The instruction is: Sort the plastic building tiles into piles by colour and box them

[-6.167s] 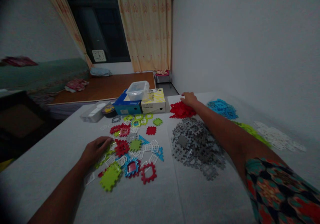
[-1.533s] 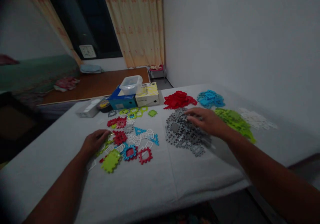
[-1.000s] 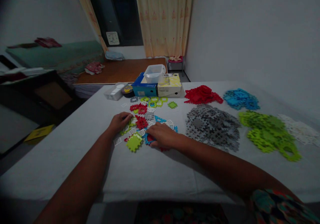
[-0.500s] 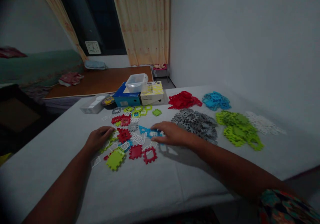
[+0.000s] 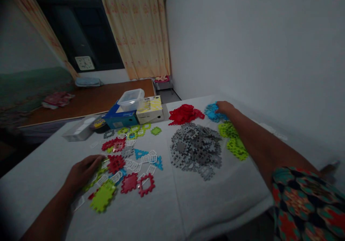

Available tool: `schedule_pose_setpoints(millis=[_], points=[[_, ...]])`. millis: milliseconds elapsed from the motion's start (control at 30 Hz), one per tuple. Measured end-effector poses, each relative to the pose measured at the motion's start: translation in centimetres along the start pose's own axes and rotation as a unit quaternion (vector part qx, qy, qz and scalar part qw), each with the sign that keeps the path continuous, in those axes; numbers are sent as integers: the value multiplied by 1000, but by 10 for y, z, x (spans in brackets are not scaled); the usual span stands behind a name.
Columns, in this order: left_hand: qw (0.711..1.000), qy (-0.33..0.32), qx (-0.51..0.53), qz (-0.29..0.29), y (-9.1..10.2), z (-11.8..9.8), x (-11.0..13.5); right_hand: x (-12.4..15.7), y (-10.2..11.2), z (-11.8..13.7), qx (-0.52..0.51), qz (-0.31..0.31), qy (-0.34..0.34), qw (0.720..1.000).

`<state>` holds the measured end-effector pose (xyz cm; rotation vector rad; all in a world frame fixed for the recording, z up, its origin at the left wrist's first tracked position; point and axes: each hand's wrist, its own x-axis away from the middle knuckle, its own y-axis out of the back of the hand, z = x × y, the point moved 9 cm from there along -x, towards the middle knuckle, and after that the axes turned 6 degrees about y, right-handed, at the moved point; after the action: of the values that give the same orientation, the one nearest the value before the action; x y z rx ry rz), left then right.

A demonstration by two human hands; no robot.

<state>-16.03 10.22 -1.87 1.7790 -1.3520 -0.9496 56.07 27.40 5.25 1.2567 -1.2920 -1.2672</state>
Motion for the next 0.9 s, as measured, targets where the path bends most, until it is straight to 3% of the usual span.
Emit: schedule_pose_setpoints(millis=[133, 267, 367, 467, 533, 633, 733, 900], points=[[1000, 5, 2, -21, 5, -3, 4, -3, -11, 3, 17, 2, -14, 1000], [1000, -2, 10, -30, 7, -13, 8, -3, 6, 32, 15, -42, 7, 999], [1000, -12, 13, -22, 4, -18, 9, 14, 35, 102, -37, -99, 128, 986], [999, -22, 17, -21, 1, -19, 10, 71, 57, 208, -116, -117, 319, 933], [999, -24, 25, -22, 0, -19, 10, 121, 56, 276, -154, -82, 411, 895], [998, -30, 41, -23, 0, -19, 11, 188, 32, 363, -134, 1, 514, 847], [998, -41, 52, -23, 0, -19, 11, 210, 8, 415, -103, 42, 530, 841], [997, -49, 50, -18, -1, -20, 10, 185, -8, 447, -62, 50, 458, 886]])
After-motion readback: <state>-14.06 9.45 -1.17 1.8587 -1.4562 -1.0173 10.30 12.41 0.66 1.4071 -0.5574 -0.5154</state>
